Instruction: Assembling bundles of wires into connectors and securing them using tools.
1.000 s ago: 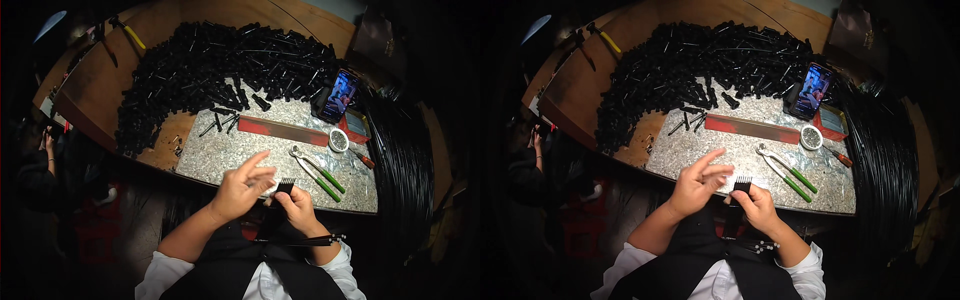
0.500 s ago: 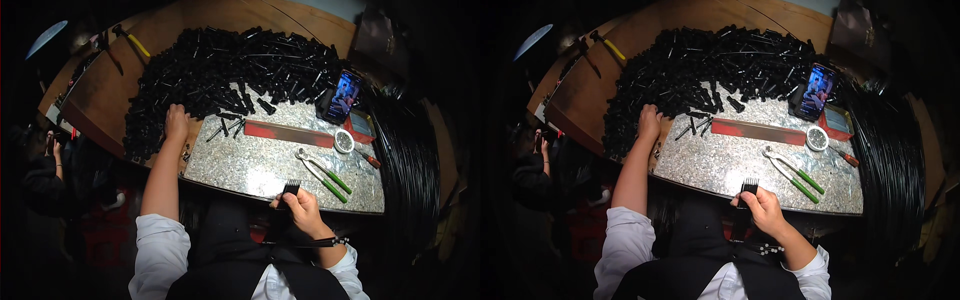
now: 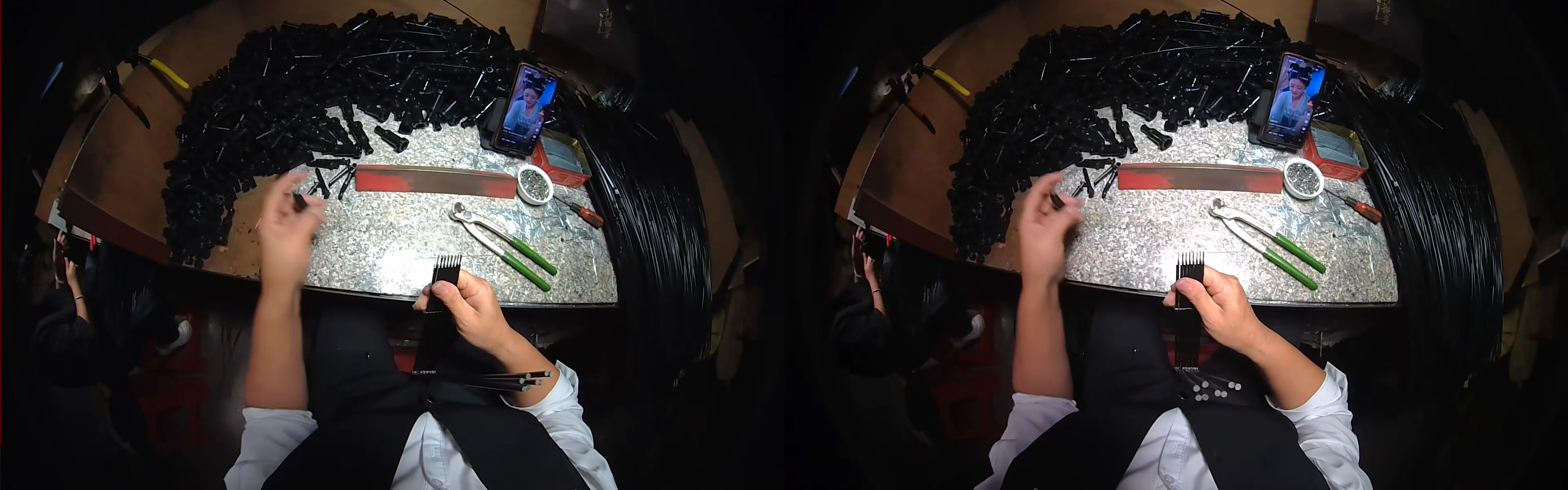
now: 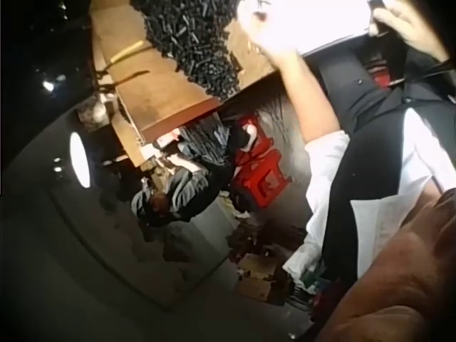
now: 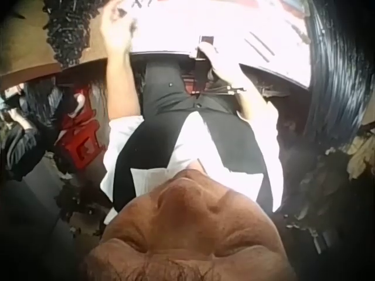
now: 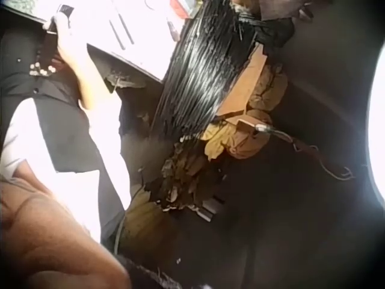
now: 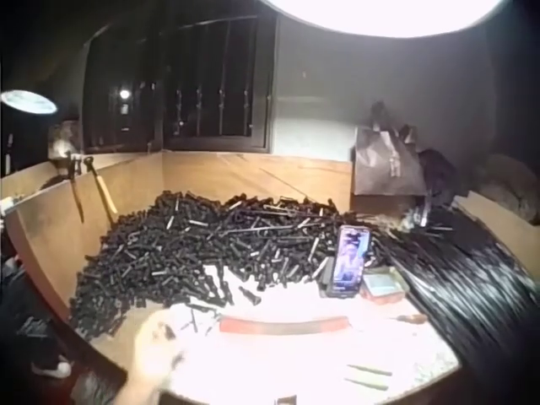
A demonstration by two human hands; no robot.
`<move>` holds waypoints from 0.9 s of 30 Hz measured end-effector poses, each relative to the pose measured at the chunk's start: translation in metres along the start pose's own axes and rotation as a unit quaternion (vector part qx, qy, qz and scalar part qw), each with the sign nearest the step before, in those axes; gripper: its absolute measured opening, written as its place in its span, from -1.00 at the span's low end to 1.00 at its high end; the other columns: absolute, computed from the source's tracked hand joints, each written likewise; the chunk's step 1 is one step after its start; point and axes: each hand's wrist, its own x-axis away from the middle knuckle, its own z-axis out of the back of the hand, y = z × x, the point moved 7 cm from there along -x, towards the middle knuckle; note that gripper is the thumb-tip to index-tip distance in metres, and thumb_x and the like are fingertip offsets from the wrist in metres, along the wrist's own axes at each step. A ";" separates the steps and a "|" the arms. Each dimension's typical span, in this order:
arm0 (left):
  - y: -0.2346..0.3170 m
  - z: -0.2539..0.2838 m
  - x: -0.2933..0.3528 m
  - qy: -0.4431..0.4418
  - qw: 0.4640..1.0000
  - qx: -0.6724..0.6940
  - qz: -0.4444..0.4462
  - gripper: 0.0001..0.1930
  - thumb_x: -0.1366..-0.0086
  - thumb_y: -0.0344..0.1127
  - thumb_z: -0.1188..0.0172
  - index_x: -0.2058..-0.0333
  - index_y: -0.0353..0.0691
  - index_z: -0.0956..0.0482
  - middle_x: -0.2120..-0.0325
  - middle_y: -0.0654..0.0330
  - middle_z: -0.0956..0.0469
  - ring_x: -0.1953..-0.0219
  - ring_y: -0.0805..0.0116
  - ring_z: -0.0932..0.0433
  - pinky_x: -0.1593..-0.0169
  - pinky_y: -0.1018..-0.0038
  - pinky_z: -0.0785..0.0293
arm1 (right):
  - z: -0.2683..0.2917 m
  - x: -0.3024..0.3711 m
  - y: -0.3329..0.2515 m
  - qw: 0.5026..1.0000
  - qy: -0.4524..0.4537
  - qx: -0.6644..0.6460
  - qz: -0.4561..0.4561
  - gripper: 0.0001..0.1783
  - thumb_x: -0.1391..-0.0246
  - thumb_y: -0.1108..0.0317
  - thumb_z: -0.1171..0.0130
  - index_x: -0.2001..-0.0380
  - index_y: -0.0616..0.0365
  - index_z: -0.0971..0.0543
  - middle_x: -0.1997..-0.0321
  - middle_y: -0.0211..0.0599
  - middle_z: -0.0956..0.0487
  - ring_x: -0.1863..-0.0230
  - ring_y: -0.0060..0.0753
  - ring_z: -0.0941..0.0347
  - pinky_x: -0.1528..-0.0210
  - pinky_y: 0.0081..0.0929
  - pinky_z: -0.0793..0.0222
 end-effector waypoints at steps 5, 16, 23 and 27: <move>-0.023 -0.068 0.059 -0.119 0.932 0.240 0.244 -0.65 -0.30 -0.51 0.02 -0.07 -0.37 -0.33 0.23 0.04 -0.52 0.17 0.36 -0.53 0.04 0.51 -0.49 | 0.001 0.000 0.002 1.000 -0.012 0.012 -0.015 -0.72 -0.28 0.29 0.08 0.35 0.29 -0.51 0.40 -0.32 -0.59 0.35 -0.60 -0.48 0.25 -0.59 -0.40; -0.017 -0.094 0.074 -0.160 0.905 0.291 0.265 -0.58 -0.35 -0.47 0.10 -0.17 -0.37 -0.18 0.16 -0.07 -0.51 0.14 0.32 -0.55 0.05 0.50 -0.51 | -0.005 0.001 0.002 0.999 -0.028 -0.011 -0.034 -0.71 -0.28 0.26 0.07 0.21 0.30 -0.49 0.38 -0.31 -0.59 0.32 -0.58 -0.51 0.22 -0.59 -0.43; -0.021 -0.092 0.072 -0.145 0.906 0.291 0.269 -0.62 -0.30 -0.48 -0.01 -0.09 -0.36 -0.29 0.22 -0.04 -0.55 0.19 0.30 -0.59 0.14 0.49 -0.58 | -0.007 -0.002 -0.002 0.999 -0.040 0.002 -0.020 -0.72 -0.28 0.28 0.07 0.19 0.32 -0.48 0.37 -0.32 -0.59 0.31 -0.58 -0.50 0.21 -0.59 -0.43; -0.021 -0.094 0.068 -0.150 0.913 0.280 0.257 -0.65 -0.29 -0.48 -0.03 -0.06 -0.37 -0.35 0.20 -0.03 -0.55 0.18 0.32 -0.58 0.13 0.51 -0.57 | -0.007 -0.001 0.002 0.998 -0.047 -0.003 -0.039 -0.73 -0.28 0.30 0.08 0.20 0.32 -0.48 0.37 -0.34 -0.58 0.31 -0.58 -0.49 0.20 -0.58 -0.42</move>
